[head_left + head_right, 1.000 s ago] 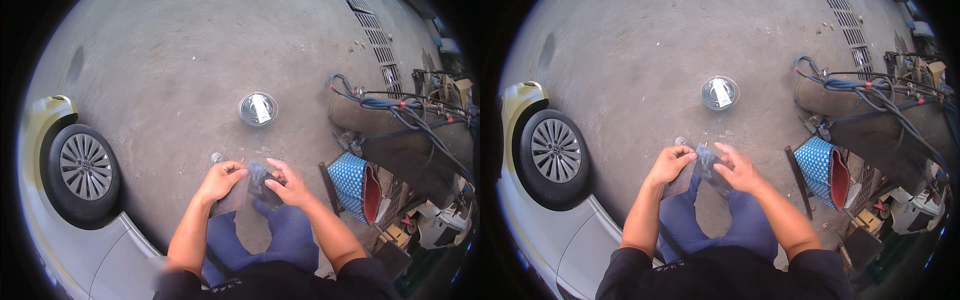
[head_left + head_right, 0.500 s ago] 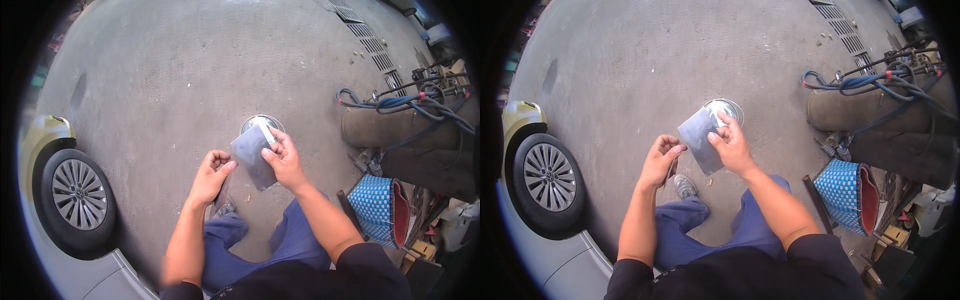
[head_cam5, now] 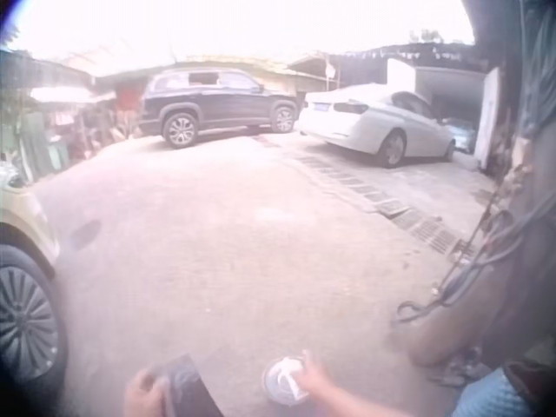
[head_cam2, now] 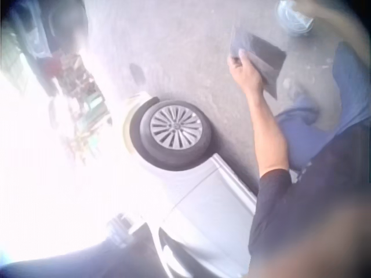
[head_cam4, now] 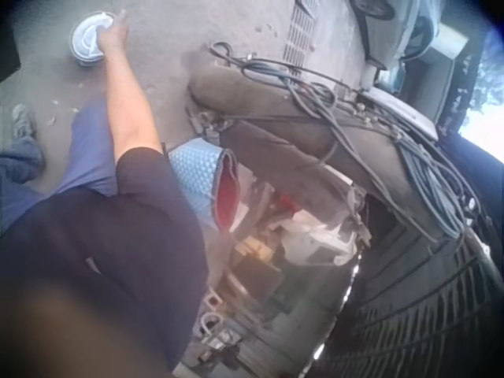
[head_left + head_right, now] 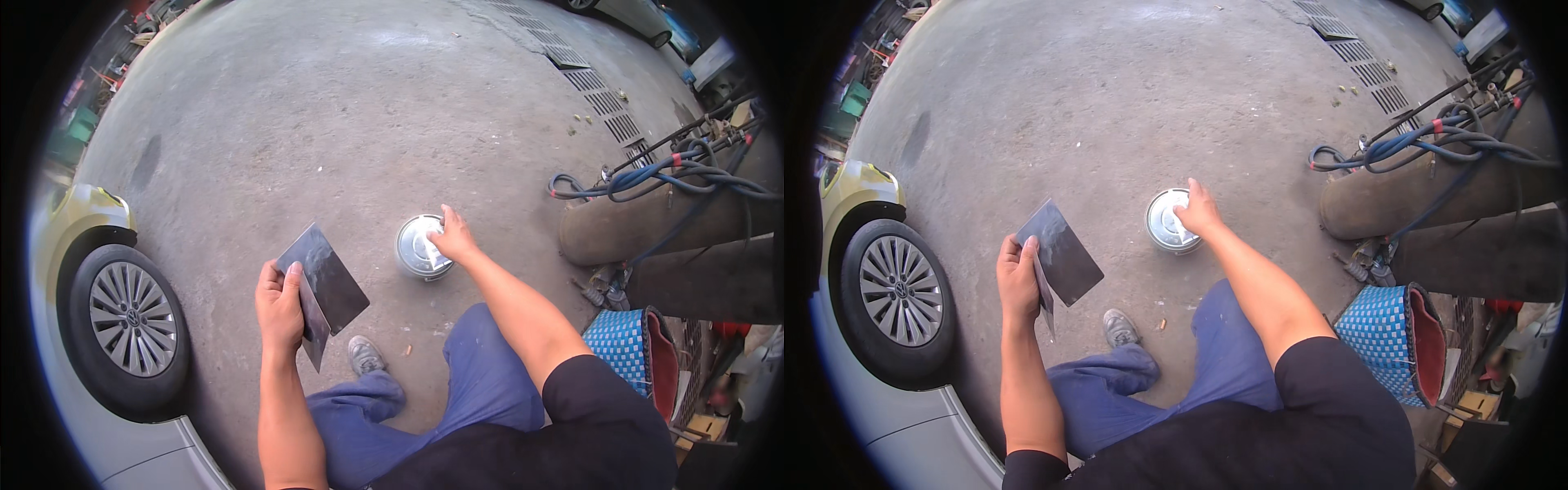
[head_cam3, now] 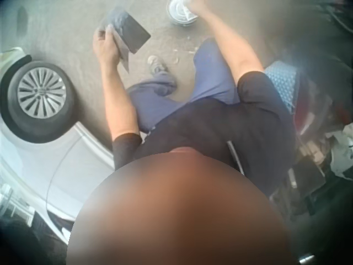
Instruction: The person holds two rectangular metal plates and repeatedly rubs them together. They then squat, open a can of beige paste, scoop some onto one plate, and use the other plate to spread and mix the paste on the surface.
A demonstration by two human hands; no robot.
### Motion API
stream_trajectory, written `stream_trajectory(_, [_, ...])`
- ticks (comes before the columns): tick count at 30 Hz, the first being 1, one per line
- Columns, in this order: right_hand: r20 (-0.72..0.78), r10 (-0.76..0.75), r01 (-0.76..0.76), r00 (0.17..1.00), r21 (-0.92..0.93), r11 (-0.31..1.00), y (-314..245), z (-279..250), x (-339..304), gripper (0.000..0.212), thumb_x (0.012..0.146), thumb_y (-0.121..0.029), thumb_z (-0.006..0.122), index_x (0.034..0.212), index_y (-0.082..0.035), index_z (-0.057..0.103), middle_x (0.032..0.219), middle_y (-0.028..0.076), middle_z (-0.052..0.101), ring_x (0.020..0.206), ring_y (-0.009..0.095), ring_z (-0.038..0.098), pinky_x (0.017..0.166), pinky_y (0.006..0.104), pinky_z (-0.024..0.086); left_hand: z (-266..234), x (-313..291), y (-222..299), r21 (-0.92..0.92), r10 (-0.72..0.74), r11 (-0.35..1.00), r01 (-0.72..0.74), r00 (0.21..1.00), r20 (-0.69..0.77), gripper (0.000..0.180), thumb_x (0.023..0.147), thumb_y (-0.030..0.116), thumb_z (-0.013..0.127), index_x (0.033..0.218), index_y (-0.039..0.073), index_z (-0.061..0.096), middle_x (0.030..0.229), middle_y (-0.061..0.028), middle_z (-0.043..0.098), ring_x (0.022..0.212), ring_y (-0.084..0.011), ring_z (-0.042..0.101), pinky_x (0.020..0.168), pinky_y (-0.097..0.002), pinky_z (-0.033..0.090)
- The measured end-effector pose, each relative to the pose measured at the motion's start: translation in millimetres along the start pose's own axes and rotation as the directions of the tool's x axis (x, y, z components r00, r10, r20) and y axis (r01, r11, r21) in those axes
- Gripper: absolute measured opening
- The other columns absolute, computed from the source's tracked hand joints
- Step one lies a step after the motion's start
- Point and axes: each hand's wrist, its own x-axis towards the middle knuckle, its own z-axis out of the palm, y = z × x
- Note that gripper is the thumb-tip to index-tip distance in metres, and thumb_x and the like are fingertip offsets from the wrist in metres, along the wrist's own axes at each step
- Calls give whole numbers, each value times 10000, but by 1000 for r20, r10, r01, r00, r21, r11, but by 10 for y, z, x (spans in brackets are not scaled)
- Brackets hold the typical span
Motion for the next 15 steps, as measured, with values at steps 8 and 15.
stream_trajectory(8, [81,36,-14,996,-254,967,33,252,77,842,787,-275,705,1480,-49,284,1352,211,485,1256,386,470,1055,465,403,9,-135,-13,205,38,978,-37,999,-3,122,977,121,599,996,1,584,823,9,615,718,-30,512,642,-189,414])
stream_trajectory(15, [-269,272,-299,924,-62,952,1270,-89,-203,836,765,-199,689,1469,-20,274,1362,251,463,1249,412,469,1059,459,400,-53,-127,-66,315,27,949,-25,1000,-2,219,1016,179,539,974,-15,632,806,29,595,701,-28,491,621,-201,407])
